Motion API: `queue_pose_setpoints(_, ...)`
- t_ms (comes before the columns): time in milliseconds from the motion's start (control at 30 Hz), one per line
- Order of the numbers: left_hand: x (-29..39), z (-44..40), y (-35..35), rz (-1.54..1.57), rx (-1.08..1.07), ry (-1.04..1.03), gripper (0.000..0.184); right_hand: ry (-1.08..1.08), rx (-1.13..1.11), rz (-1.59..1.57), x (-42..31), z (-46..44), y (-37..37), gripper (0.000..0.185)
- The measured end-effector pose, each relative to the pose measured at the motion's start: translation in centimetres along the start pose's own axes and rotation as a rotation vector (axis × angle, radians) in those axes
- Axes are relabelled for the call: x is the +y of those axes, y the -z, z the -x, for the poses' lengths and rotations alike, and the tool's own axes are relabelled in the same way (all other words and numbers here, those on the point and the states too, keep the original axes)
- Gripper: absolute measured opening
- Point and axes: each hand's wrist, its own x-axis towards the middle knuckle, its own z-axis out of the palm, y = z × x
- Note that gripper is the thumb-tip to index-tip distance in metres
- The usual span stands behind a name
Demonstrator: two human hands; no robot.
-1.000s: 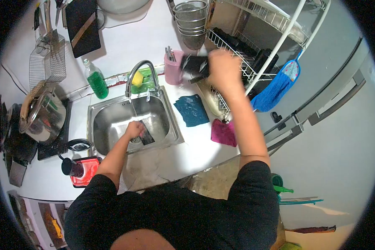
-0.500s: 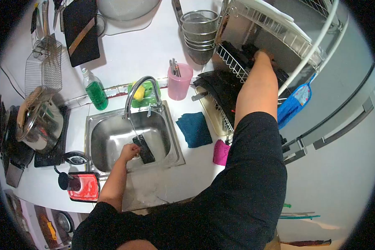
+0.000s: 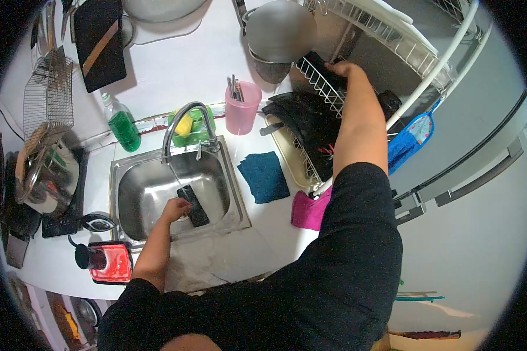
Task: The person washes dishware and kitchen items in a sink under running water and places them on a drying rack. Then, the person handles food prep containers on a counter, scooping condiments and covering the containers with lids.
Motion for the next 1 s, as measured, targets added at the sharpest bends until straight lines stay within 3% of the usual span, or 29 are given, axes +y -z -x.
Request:
queue_pose_setpoints(133,-0.5,-0.1,0.0,-0.028,0.015,-0.065,0.010,-0.053,-0.132,-0.062,-1.4,1.2,-0.1,0.067)
queue_pose_setpoints(200,-0.8,-0.1,0.0,-0.004,0.007,-0.052,0.010,-0.091,-0.290,-0.334,0.4,-1.8,-1.2,0.061)
queue_pose_setpoints(267,-0.8,-0.1,-0.2,0.023,0.005,-0.046,0.009,-0.084,-0.284,-0.328,0.7,-1.6,-1.4,0.056)
queue_pose_setpoints(333,-0.5,0.1,0.1,0.047,-0.006,0.018,0.008,-0.005,-0.005,-0.428,0.1,1.3,-1.1,0.054)
queue_pose_setpoints(367,-0.4,0.3,0.2,0.046,-0.002,0.021,0.008,-0.001,-0.009,-0.430,-0.1,1.4,-0.7,0.054)
queue_pose_setpoints(467,-0.2,0.5,0.4,0.001,-0.021,-0.022,0.008,0.076,0.127,-0.253,0.4,0.9,0.0,0.053)
queue_pose_setpoints(567,-0.3,0.2,0.2,-0.018,-0.043,0.008,0.008,0.094,0.092,0.459,1.2,-1.1,-0.5,0.067)
queue_pose_setpoints(700,0.3,0.5,0.2,0.029,-0.034,0.035,0.009,-0.017,0.120,0.475,0.7,0.0,-0.8,0.060)
queue_pose_setpoints(767,-0.1,0.4,0.2,0.037,-0.017,0.045,0.010,0.224,-0.013,0.116,0.9,-0.5,0.5,0.051)
queue_pose_setpoints(800,-0.6,0.1,0.1,0.004,-0.032,0.031,0.010,0.226,-0.015,0.116,1.2,-0.4,0.8,0.051)
queue_pose_setpoints(867,-0.9,0.0,0.1,-0.028,-0.039,0.014,0.010,-0.043,0.330,0.026,1.7,0.1,2.1,0.046)
queue_pose_setpoints(933,-0.1,0.5,0.2,-0.012,-0.035,0.066,0.011,-0.020,0.477,0.135,4.3,-2.7,1.2,0.044)
queue_pose_setpoints(1000,-0.6,0.1,0.4,-0.025,-0.026,0.054,0.011,-0.028,0.364,0.313,5.9,-5.0,0.3,0.045)
